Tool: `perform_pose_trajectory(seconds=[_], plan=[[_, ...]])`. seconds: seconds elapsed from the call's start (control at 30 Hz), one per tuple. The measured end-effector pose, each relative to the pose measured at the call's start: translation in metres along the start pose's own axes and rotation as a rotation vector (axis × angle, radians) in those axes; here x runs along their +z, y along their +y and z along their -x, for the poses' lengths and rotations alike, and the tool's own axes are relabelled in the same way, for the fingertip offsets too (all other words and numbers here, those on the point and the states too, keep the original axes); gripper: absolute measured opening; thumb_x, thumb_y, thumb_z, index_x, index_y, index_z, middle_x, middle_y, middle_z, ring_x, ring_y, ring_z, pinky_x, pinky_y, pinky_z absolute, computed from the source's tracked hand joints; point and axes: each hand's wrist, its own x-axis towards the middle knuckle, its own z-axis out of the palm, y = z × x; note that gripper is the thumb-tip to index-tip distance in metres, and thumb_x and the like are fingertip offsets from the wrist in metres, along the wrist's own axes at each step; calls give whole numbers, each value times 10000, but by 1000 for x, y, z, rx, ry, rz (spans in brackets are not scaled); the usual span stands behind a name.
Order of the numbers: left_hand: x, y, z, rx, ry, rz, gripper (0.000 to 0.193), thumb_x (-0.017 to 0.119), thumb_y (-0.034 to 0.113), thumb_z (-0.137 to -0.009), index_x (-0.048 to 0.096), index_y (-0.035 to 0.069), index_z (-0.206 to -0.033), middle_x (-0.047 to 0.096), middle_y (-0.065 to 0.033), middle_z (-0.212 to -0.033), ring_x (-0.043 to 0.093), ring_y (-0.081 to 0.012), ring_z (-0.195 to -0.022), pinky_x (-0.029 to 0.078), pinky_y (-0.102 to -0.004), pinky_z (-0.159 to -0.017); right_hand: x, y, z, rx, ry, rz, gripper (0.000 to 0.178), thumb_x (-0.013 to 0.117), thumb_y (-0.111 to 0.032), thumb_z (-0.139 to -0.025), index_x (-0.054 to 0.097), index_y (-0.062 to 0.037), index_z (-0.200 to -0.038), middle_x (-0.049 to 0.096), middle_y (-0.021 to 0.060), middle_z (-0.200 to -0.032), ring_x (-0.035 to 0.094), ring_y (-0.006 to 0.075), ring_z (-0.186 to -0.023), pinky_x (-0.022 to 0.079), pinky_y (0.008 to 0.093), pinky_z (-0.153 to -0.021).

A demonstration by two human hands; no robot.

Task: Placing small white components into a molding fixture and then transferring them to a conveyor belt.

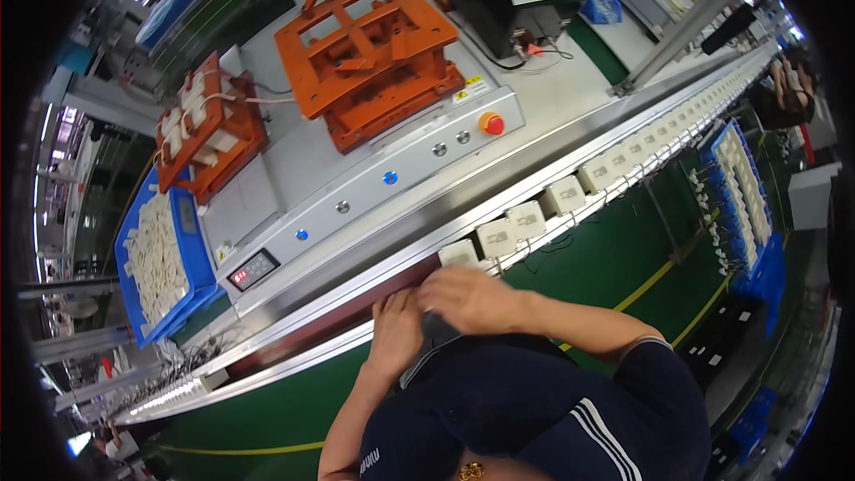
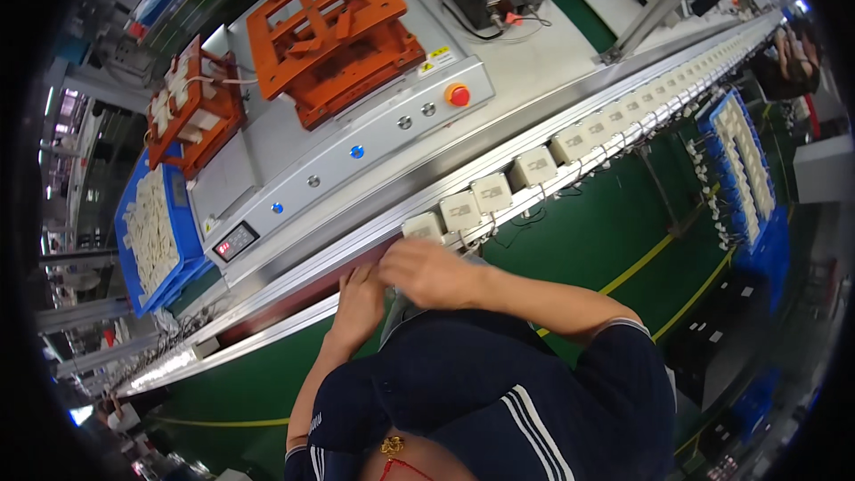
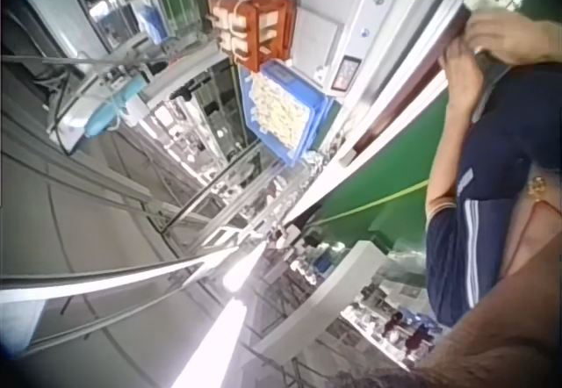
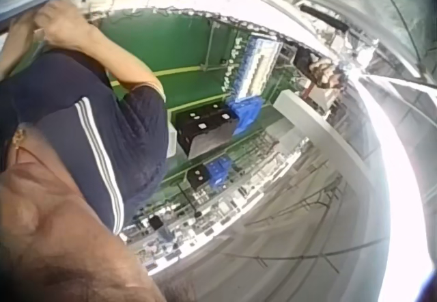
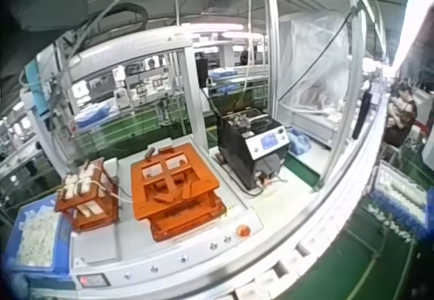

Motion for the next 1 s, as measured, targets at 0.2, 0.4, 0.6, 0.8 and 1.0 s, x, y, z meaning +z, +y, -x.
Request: perform_pose_trajectory(seconds=[0.2,0.4,0.6,0.8,1.0], plan=[[-2,-10,3,-177,-150,0,287,452,125,-933,560,-11,-1162,604,-233,-1059,569,-408,-980,428,-499,-868,9,25,23,118,-268,470,346,565,-299,-864,570,30,-973,598,141,-841,598,282,-891,340,442,-1079],[18,-21,7,-46,48,73,198,488,139,-936,602,-2,-1016,618,-244,-913,581,-435,-823,449,-501,-713,-29,59,52,-61,-178,314,339,517,-346,-921,500,-37,-783,466,84,-676,561,268,-739,224,507,-1135],[46,-30,-2,126,198,-102,147,530,155,-912,617,37,-899,571,-154,-761,571,-349,-692,459,-438,-604,-56,67,66,-27,-202,340,325,494,-321,-943,479,-61,-749,448,76,-661,554,261,-718,214,516,-1137],[51,-34,-4,174,299,-209,160,526,133,-908,600,52,-791,560,-116,-704,567,-313,-634,464,-421,-563,-109,90,90,41,-156,437,341,525,-312,-939,479,-68,-705,457,70,-617,564,257,-700,213,514,-1143],[72,-43,-8,217,379,-284,164,562,148,-877,596,65,-740,524,-106,-655,549,-301,-585,462,-407,-530,-172,126,133,100,-150,565,308,506,-298,-955,490,-90,-728,476,71,-646,572,247,-720,230,491,-1136]])
